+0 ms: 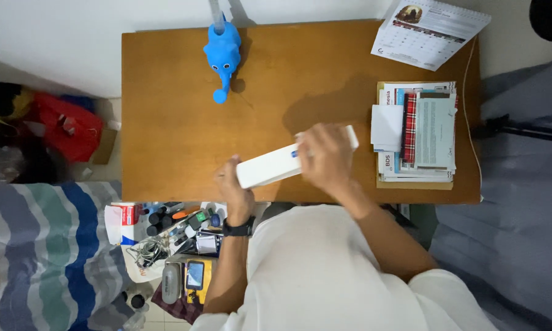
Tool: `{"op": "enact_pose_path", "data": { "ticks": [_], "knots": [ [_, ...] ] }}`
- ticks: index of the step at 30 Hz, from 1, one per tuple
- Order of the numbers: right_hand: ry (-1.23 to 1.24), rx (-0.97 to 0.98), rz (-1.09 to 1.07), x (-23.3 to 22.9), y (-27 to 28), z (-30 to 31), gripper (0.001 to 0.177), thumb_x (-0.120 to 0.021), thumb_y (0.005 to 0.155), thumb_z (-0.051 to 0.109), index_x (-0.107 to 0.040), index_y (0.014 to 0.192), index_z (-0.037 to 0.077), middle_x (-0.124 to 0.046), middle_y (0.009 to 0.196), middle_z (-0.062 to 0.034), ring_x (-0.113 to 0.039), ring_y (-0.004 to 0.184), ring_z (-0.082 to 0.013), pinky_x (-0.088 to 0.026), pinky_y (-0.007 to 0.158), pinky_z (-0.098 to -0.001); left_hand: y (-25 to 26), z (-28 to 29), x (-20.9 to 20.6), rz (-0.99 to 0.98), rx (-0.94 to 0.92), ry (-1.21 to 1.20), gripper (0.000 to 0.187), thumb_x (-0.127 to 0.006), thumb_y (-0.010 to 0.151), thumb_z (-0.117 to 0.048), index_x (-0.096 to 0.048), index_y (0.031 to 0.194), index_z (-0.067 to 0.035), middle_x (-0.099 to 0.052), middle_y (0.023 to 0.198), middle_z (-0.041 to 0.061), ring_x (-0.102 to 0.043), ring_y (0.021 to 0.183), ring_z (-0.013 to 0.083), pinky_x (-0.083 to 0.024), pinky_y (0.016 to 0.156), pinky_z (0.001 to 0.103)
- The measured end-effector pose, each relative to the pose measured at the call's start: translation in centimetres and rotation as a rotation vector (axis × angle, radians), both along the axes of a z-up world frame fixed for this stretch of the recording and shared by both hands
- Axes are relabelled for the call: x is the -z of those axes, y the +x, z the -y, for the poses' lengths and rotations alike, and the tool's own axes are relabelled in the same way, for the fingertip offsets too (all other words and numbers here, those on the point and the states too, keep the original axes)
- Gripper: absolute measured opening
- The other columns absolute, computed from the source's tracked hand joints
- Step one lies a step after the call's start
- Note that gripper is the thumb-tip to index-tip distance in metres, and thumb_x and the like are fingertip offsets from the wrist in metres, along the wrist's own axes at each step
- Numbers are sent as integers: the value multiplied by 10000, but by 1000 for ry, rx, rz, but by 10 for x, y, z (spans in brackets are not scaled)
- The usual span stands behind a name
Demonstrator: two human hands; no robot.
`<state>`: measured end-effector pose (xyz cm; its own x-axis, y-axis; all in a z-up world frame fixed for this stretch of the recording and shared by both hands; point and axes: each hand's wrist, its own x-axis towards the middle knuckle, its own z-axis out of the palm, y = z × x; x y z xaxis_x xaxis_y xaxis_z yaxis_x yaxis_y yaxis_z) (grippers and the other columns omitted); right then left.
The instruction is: The person wipes the covers of several papers and notebooks with a cloth, then stacks them on the desk. They also wipe a white rectangular container and place it on the desk.
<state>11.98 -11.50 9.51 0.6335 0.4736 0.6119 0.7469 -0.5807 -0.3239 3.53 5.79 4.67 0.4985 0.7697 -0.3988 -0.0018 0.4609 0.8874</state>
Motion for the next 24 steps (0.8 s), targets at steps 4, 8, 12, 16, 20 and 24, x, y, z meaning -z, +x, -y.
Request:
{"op": "enact_pose_path", "data": {
  "ticks": [4, 8, 12, 16, 20, 24],
  "knots": [
    [116, 24, -230, -1, 22, 25, 325, -626, 970, 126, -485, 677, 107, -466, 632, -74, -581, 635, -338, -451, 615, -394, -11, -7, 12, 43, 24, 16, 353, -701, 812, -204, -472, 547, -164, -397, 487, -58, -434, 403, 39, -319, 414, 194],
    [-108, 151, -313, -15, 28, 33, 398, -620, 996, 279, -561, 632, 132, -581, 569, -122, -632, 579, -386, -450, 540, -445, -8, -23, 23, -106, 393, 319, 415, -610, 970, -249, -492, 574, -219, -389, 528, -86, -388, 478, 24, -294, 474, 182],
    [-299, 223, -258, -17, 16, 13, 335, -559, 1001, 324, -700, 744, 161, -685, 644, -80, -706, 647, -321, -490, 667, -448, 0, -3, -36, -292, 725, 985, 387, -540, 1061, -280, -731, 812, -55, -673, 750, 193, -683, 761, 381, -526, 693, 422],
    [-202, 83, -87, -10, -5, -15, 196, -638, 924, 283, -704, 788, 159, -665, 691, -70, -694, 674, -298, -494, 704, -445, 5, 27, -36, -306, 734, 1255, 459, -515, 1052, -298, -654, 653, -119, -600, 592, 98, -662, 628, 333, -490, 562, 362],
    [-37, -82, -87, -40, -6, -9, 204, -667, 948, 268, -690, 795, 135, -636, 744, -65, -669, 714, -289, -487, 733, -427, 4, 27, -38, -340, 616, 1000, 616, -487, 1097, -302, -527, 499, -161, -438, 368, -5, -416, 366, 139, -336, 473, 222],
    [302, -198, -361, -39, -3, -1, 262, -639, 996, 227, -616, 757, 123, -563, 684, -35, -642, 656, -301, -491, 666, -382, 3, 31, -13, -278, 594, 893, 714, -519, 1045, -363, -395, 403, -74, -305, 337, 100, -325, 378, 208, -263, 445, 351]
  ]
}}
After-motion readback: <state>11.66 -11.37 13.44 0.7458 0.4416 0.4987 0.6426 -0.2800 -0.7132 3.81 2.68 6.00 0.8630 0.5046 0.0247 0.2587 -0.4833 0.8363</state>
